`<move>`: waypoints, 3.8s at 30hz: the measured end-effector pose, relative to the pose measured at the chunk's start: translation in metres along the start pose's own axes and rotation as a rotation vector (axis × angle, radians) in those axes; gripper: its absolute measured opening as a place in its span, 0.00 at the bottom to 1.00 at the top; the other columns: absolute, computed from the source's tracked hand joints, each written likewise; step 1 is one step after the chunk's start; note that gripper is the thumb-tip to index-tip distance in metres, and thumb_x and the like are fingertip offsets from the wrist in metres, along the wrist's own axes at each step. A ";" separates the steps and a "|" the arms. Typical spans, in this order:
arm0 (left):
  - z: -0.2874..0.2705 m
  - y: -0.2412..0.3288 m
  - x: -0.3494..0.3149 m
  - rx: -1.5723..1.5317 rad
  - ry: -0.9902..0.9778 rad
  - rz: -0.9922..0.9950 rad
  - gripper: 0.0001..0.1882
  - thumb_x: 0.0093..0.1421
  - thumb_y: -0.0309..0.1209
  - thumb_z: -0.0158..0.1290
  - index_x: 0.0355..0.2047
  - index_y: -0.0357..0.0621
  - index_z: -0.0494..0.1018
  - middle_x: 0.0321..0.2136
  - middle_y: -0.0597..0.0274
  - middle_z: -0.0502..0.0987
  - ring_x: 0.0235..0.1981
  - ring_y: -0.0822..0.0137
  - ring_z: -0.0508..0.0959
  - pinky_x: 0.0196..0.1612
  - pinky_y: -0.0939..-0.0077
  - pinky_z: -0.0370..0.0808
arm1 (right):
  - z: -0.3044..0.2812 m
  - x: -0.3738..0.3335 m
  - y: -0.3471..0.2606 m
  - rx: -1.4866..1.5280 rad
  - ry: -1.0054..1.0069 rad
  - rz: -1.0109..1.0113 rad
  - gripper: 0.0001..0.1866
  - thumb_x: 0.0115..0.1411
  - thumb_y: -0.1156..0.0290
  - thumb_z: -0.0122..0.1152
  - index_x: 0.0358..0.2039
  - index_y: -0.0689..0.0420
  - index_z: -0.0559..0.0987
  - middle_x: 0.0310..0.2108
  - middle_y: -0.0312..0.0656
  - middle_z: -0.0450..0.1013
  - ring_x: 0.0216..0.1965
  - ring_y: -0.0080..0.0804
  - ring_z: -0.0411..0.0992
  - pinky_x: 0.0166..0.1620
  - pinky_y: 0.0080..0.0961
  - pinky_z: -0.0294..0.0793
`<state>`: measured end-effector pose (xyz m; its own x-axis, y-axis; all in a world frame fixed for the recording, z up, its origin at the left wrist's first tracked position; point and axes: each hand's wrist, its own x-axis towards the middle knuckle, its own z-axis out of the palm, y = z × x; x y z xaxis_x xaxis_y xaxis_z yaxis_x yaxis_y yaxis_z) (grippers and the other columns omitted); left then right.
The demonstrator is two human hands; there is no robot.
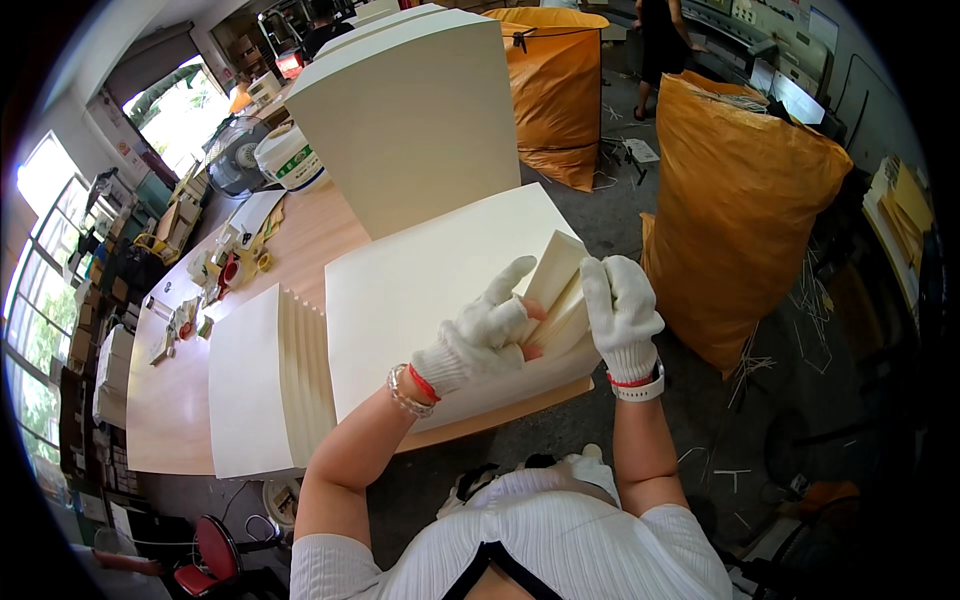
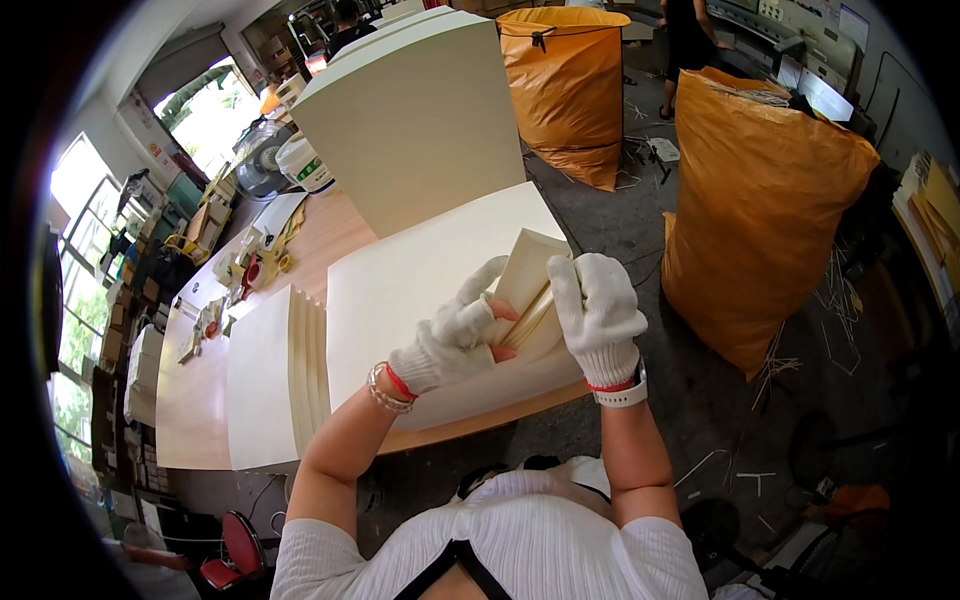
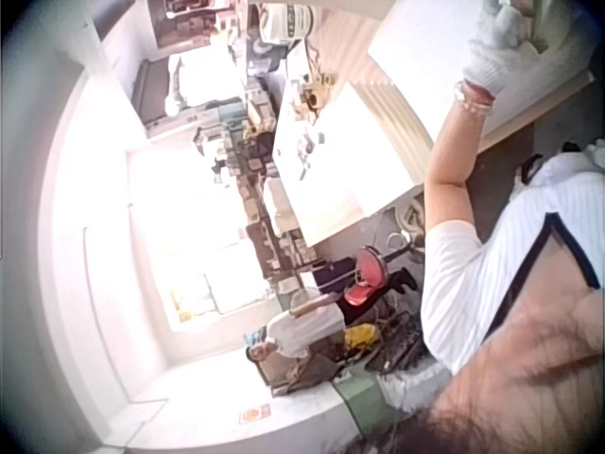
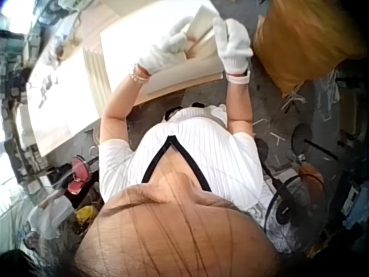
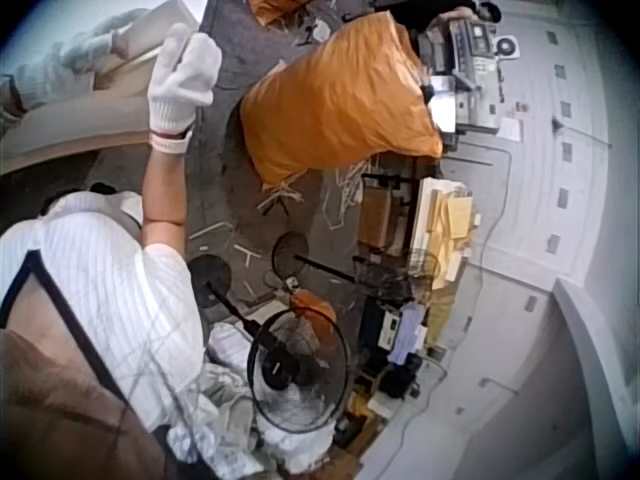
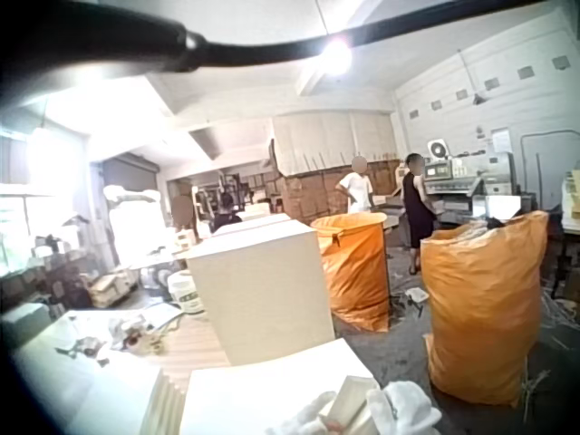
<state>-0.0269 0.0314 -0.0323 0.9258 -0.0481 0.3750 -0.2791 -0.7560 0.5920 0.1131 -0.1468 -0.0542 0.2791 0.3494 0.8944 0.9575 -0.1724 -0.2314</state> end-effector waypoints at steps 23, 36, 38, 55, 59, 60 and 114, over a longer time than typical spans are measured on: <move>0.002 0.001 0.003 -0.071 0.055 0.036 0.18 0.48 0.22 0.69 0.38 0.45 0.77 0.66 0.33 0.64 0.50 0.40 0.81 0.48 0.60 0.80 | -0.001 0.000 -0.003 0.069 0.029 0.076 0.03 0.63 0.81 0.60 0.37 0.63 0.77 0.23 0.41 0.62 0.23 0.40 0.64 0.26 0.35 0.64; 0.002 -0.001 0.000 -0.024 0.000 0.023 0.22 0.46 0.17 0.68 0.43 0.44 0.79 0.69 0.39 0.61 0.42 0.56 0.82 0.41 0.66 0.79 | -0.001 0.003 -0.009 0.150 0.027 0.202 0.05 0.65 0.77 0.60 0.31 0.61 0.76 0.22 0.42 0.62 0.24 0.43 0.65 0.28 0.39 0.63; 0.004 -0.004 0.000 -0.009 0.016 0.039 0.23 0.46 0.19 0.70 0.43 0.45 0.78 0.69 0.38 0.61 0.42 0.56 0.82 0.42 0.66 0.79 | -0.002 0.004 -0.011 0.180 0.019 0.243 0.04 0.64 0.78 0.60 0.31 0.61 0.76 0.22 0.42 0.63 0.24 0.42 0.65 0.28 0.39 0.64; 0.005 -0.005 0.000 -0.022 0.018 0.064 0.22 0.48 0.21 0.70 0.45 0.43 0.78 0.68 0.36 0.60 0.47 0.53 0.83 0.48 0.65 0.80 | -0.001 0.001 -0.008 0.095 0.046 0.130 0.02 0.63 0.80 0.60 0.37 0.62 0.79 0.24 0.42 0.65 0.25 0.40 0.66 0.28 0.36 0.67; 0.010 -0.010 0.000 -0.071 0.054 0.069 0.22 0.48 0.20 0.70 0.45 0.44 0.78 0.69 0.36 0.58 0.48 0.52 0.83 0.48 0.64 0.80 | -0.001 -0.001 -0.006 0.130 0.044 0.157 0.03 0.63 0.80 0.59 0.37 0.62 0.79 0.24 0.42 0.65 0.25 0.40 0.67 0.29 0.36 0.67; 0.010 -0.009 0.000 -0.074 0.059 0.062 0.22 0.49 0.18 0.68 0.45 0.44 0.78 0.70 0.35 0.58 0.48 0.52 0.83 0.47 0.65 0.80 | 0.000 -0.002 -0.005 0.129 0.049 0.155 0.02 0.63 0.80 0.59 0.37 0.62 0.79 0.24 0.42 0.65 0.25 0.40 0.67 0.29 0.36 0.67; 0.006 -0.001 0.002 -0.085 0.060 0.026 0.16 0.47 0.20 0.70 0.34 0.44 0.76 0.64 0.34 0.67 0.52 0.43 0.81 0.46 0.64 0.81 | -0.005 0.000 -0.011 0.244 0.012 0.286 0.02 0.64 0.80 0.59 0.37 0.61 0.78 0.24 0.41 0.65 0.26 0.40 0.67 0.29 0.35 0.68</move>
<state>-0.0232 0.0278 -0.0363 0.9015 -0.0256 0.4319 -0.3259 -0.6967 0.6390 0.1022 -0.1493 -0.0500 0.5386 0.3077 0.7843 0.8305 -0.0369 -0.5558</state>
